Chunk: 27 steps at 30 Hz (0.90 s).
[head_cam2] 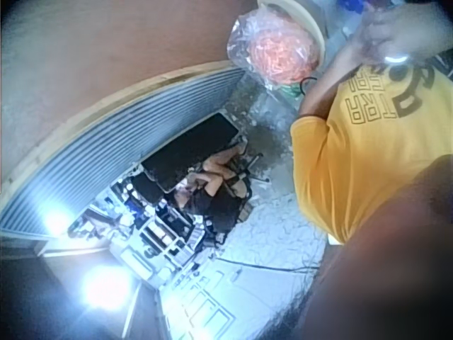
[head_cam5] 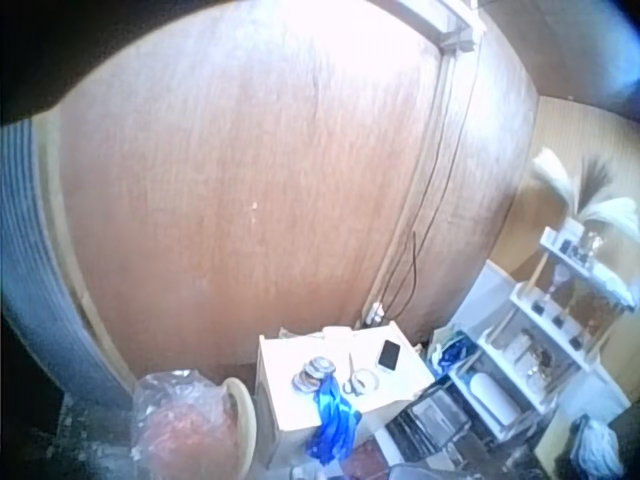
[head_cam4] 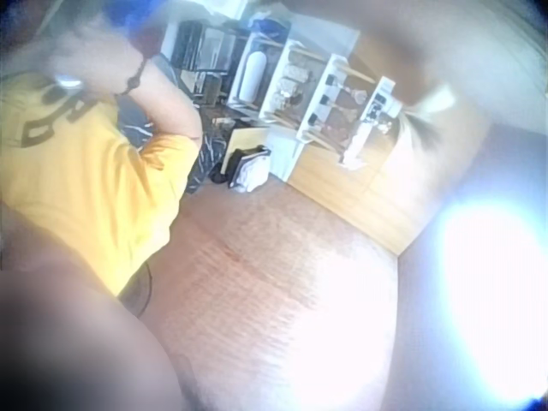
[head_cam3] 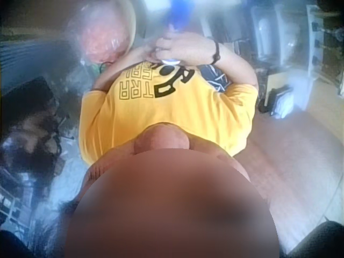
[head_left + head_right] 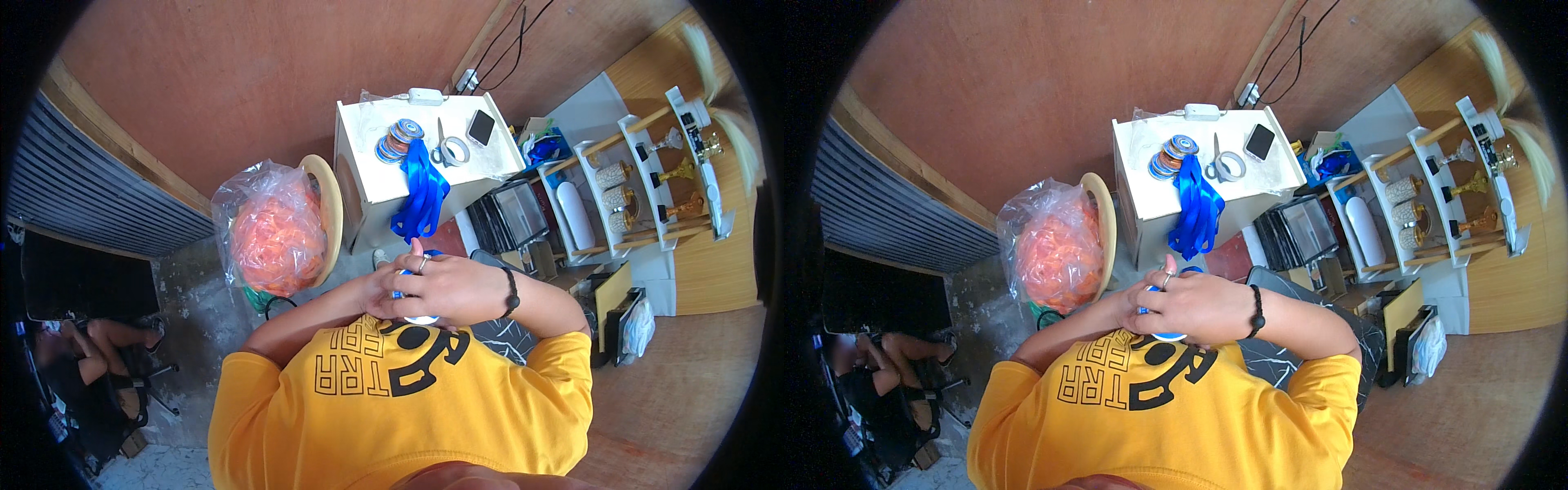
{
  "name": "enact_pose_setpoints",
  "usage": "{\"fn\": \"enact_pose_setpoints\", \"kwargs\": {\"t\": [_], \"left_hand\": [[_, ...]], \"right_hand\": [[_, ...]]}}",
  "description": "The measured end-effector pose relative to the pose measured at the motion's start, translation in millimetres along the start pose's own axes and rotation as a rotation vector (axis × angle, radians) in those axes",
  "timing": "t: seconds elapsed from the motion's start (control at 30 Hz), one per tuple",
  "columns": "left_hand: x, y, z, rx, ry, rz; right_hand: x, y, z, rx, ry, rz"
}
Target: The person assembles medals by attaching blue ribbons to round medal blanks on a marble-patterned table. They handle multiple ribbons and medal blanks, threading the ribbon through the medal and arranging them on the table.
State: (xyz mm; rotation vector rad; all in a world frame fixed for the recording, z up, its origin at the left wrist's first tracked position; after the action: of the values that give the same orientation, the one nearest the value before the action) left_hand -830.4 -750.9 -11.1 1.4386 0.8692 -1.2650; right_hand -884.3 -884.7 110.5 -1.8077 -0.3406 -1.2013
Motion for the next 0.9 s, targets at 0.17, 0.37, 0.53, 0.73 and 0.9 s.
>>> {"fn": "enact_pose_setpoints", "kwargs": {"t": [0.17, 0.37, 0.53, 0.73, 0.9], "left_hand": [[-23, 3, -41, -0.077, 0.051, 0.101], [-7, 7, -3, -0.138, 0.344, 0.201], [18, 2, 8, -0.120, 0.345, 0.032], [22, 3, 6, -0.222, 0.013, -0.151], [16, 14, 7, -0.284, -0.021, -0.184]], "right_hand": [[-11, -4, 4, 0.073, 0.036, -0.271], [-14, -8, 3, 0.094, 0.093, -0.419], [-12, 0, -3, 0.091, 0.049, -0.458], [-9, 12, -24, -0.033, 0.194, -0.385], [18, 2, -68, -0.325, 0.571, -0.039]]}}
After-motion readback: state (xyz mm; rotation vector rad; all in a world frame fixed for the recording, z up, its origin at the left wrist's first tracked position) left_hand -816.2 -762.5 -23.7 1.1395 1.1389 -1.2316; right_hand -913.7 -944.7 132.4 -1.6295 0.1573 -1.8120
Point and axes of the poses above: each hand's wrist, its own z-axis towards the middle knuckle, its own x-axis out of the back of the hand, y = z × x, the point moved 1 cm from there along z, towards the middle knuckle, and after that the axes turned 8 degrees about z, right-handed, at the moved point
